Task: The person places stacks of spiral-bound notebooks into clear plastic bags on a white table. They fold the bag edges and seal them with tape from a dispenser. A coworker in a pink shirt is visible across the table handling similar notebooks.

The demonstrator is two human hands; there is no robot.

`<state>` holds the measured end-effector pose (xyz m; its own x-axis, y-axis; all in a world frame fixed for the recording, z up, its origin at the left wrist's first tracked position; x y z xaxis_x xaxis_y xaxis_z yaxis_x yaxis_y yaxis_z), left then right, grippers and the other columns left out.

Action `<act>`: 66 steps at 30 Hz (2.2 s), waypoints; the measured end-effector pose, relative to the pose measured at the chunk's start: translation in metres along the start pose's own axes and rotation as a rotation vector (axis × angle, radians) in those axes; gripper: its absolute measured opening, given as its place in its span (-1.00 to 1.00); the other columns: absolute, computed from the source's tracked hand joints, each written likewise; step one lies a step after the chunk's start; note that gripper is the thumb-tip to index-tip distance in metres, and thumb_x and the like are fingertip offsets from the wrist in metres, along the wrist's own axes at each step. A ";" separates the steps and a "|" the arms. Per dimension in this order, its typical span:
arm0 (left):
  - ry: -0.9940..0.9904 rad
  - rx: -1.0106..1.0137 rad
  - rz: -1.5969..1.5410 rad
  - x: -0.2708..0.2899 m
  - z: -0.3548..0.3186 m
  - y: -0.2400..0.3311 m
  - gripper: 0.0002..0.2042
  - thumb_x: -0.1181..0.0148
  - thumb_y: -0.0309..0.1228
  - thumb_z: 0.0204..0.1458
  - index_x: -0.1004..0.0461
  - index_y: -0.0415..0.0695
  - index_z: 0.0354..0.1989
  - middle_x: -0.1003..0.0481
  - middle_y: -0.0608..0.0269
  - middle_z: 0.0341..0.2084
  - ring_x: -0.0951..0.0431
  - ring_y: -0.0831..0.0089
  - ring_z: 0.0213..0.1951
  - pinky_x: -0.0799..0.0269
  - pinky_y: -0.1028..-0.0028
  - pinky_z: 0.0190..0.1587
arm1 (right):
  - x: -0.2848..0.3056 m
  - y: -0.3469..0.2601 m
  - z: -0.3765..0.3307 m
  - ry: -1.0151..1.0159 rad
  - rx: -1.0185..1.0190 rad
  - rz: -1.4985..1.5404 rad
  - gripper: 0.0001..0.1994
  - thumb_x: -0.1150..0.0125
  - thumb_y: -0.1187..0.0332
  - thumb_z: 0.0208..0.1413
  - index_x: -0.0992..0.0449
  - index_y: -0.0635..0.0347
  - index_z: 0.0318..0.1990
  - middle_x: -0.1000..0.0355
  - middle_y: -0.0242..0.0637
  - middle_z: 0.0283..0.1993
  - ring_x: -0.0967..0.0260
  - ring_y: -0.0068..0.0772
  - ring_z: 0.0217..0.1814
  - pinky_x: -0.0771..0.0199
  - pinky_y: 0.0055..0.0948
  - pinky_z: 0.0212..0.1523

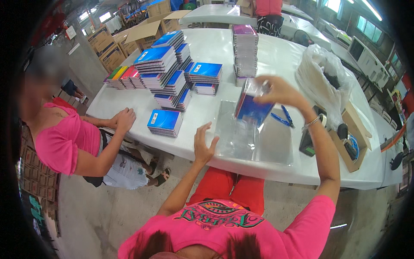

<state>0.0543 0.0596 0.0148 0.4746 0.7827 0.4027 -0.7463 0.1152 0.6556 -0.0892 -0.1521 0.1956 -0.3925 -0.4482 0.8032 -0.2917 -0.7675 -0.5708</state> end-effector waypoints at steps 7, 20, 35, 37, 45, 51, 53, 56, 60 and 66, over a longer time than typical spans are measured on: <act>0.059 -0.094 0.125 0.005 -0.003 0.013 -0.59 -0.26 -0.28 -0.03 -0.44 -0.09 0.02 -0.47 0.23 -0.20 -0.47 0.29 -0.14 -0.26 0.30 0.00 | 0.133 -0.059 0.074 0.810 0.574 -0.289 -0.33 -0.39 0.35 -0.10 -0.29 0.19 0.22 -0.34 -0.11 0.17 -0.28 -0.14 0.23 -0.24 -0.30 0.23; 0.028 -0.066 0.074 0.002 -0.002 0.012 -0.67 -0.25 -0.32 -0.01 -0.48 -0.06 -0.04 -0.47 0.31 -0.33 -0.49 0.40 -0.26 -0.29 0.36 -0.07 | 0.075 0.010 0.168 0.684 0.530 -0.653 -0.23 -0.31 0.54 -0.16 -0.18 0.01 0.31 -0.17 -0.10 0.30 -0.06 -0.02 0.37 -0.04 -0.14 0.36; 0.696 0.487 -0.169 0.140 -0.062 -0.089 -0.62 -0.02 -0.24 0.22 -0.30 -0.13 0.15 -0.21 0.14 -0.04 -0.24 0.35 -0.05 -0.19 0.34 0.05 | -0.303 -0.023 0.093 0.056 -0.064 0.861 -0.44 -0.06 -0.06 0.22 -0.41 0.26 0.12 -0.40 -0.20 0.03 -0.28 -0.37 0.08 -0.32 -0.38 0.04; 0.708 0.587 -0.132 0.154 -0.064 -0.103 -0.56 0.02 -0.14 0.23 -0.23 -0.10 0.20 -0.16 0.14 -0.01 -0.20 0.35 -0.03 -0.17 0.32 0.07 | -0.313 -0.026 0.103 0.096 -0.064 0.915 -0.39 -0.02 -0.11 0.23 -0.38 0.32 0.14 -0.40 -0.20 0.00 -0.28 -0.35 0.08 -0.31 -0.37 0.05; 0.749 0.903 -0.545 0.153 -0.064 -0.160 -0.17 -0.07 0.20 0.05 0.08 -0.05 0.35 0.03 0.10 0.15 -0.05 0.22 0.19 -0.13 0.10 0.14 | -0.339 -0.054 0.119 0.037 -0.035 0.797 -0.45 -0.01 -0.03 0.27 -0.38 0.38 0.08 -0.42 -0.16 -0.01 -0.31 -0.44 0.01 -0.26 -0.43 0.09; 0.696 1.057 -0.680 0.154 -0.056 -0.164 0.12 -0.22 0.32 -0.17 0.26 -0.07 0.41 0.14 0.02 0.25 0.02 0.14 0.25 -0.10 -0.05 0.17 | -0.349 -0.053 0.101 0.066 -0.195 0.621 -0.44 -0.15 -0.03 0.17 -0.41 0.37 0.05 -0.45 -0.17 -0.22 -0.31 -0.49 -0.16 -0.33 -0.45 -0.11; 0.644 1.086 -0.706 0.157 -0.054 -0.162 0.18 -0.27 0.29 -0.21 0.32 -0.09 0.42 0.19 -0.02 0.30 0.01 0.10 0.27 -0.10 -0.10 0.17 | -0.352 -0.057 0.085 0.158 -0.233 0.522 -0.39 -0.21 -0.10 0.09 -0.42 0.35 0.00 -0.43 -0.13 -0.33 -0.32 -0.45 -0.26 -0.34 -0.39 -0.26; 0.460 1.126 -0.649 0.156 -0.051 -0.179 0.19 -0.35 0.16 -0.19 0.37 -0.13 0.41 0.15 -0.10 0.33 -0.07 0.02 0.28 -0.12 -0.10 0.18 | -0.359 -0.076 0.061 0.313 -0.192 0.418 -0.39 -0.19 -0.12 0.09 -0.40 0.34 -0.03 -0.44 -0.10 -0.32 -0.34 -0.37 -0.25 -0.35 -0.37 -0.25; 0.344 1.032 -0.781 0.159 -0.044 -0.172 0.00 -0.35 -0.02 -0.09 0.15 -0.32 0.35 -0.22 -0.13 0.15 -0.36 0.10 0.12 -0.38 0.16 0.08 | -0.378 -0.088 0.038 0.192 -0.223 0.627 -0.41 -0.20 -0.10 0.11 -0.34 0.29 0.01 -0.43 -0.08 -0.23 -0.33 -0.32 -0.11 -0.35 -0.32 -0.08; 0.184 0.997 -0.959 0.148 -0.059 -0.128 -0.36 -0.27 -0.16 0.04 -0.24 -0.35 0.17 -0.46 0.00 -0.04 -0.53 0.32 -0.05 -0.46 0.37 0.02 | -0.360 -0.105 -0.015 -0.075 -0.413 1.254 -0.39 -0.22 0.08 0.14 -0.17 0.22 0.21 -0.33 -0.17 0.05 -0.27 -0.40 0.04 -0.25 -0.36 0.08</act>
<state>0.1922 0.1967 -0.0475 0.4797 0.7249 -0.4944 0.5101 0.2281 0.8293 0.0691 0.0969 -0.0360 -0.5444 -0.7815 -0.3047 -0.0160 0.3729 -0.9277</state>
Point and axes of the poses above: each hand's wrist, its own z-axis towards the middle knuckle, its own x-axis out of the back of the hand, y = z × x, the point moved 9 cm from there along z, towards the middle knuckle
